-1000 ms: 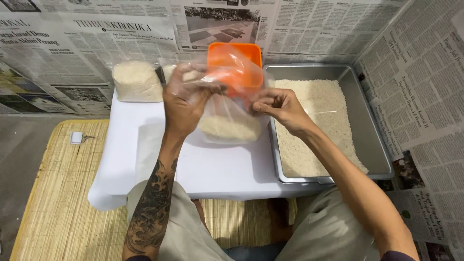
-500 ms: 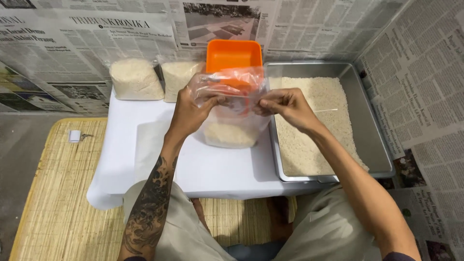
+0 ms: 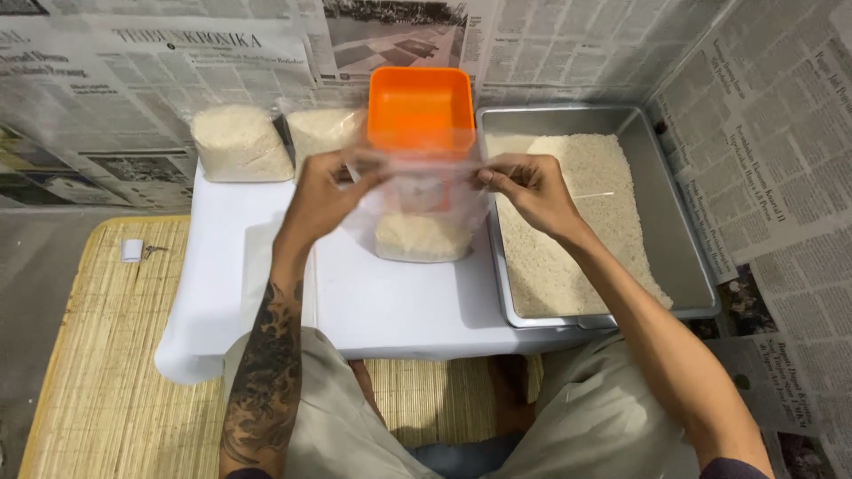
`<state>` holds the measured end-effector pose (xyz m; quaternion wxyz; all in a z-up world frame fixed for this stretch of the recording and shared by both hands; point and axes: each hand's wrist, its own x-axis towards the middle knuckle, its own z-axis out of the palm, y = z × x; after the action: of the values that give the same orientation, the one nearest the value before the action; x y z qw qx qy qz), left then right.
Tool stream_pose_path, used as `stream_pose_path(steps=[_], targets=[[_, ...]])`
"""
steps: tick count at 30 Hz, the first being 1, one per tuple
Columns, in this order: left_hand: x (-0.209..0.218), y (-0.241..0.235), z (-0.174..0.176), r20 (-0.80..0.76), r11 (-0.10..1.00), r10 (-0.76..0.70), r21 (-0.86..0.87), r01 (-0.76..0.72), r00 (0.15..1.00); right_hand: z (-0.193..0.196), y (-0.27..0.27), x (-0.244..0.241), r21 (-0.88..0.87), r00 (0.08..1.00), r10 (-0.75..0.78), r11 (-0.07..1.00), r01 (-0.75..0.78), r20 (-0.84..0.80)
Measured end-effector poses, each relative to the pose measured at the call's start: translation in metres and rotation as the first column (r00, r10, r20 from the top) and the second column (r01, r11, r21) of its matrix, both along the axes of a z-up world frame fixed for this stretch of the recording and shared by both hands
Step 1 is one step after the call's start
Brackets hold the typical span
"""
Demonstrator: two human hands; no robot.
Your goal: Scooping rice from a large metal tray into a plastic bag using a small measuring cup.
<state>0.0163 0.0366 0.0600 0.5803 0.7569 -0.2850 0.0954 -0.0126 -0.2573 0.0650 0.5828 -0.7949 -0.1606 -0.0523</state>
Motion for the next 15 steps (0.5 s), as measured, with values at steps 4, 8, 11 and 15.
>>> stream_pose_path(steps=[4,8,11,15], targets=[[-0.008,-0.002,0.013,0.042,0.996,0.073,-0.046,-0.071,0.996,0.001,0.001,0.002,-0.012,0.999,-0.001,1.000,0.002,0.037],[-0.015,-0.003,0.014,0.043,0.996,0.085,-0.013,-0.084,0.995,-0.002,0.001,-0.001,-0.056,0.997,-0.014,0.998,0.018,0.078],[-0.017,-0.006,0.016,0.061,0.994,0.106,-0.012,-0.105,0.993,0.005,0.002,-0.002,-0.071,0.996,-0.017,0.997,0.024,0.089],[-0.014,-0.003,0.013,0.034,0.992,0.121,0.017,-0.122,0.992,0.007,0.001,-0.003,-0.068,0.997,-0.037,0.997,0.042,0.068]])
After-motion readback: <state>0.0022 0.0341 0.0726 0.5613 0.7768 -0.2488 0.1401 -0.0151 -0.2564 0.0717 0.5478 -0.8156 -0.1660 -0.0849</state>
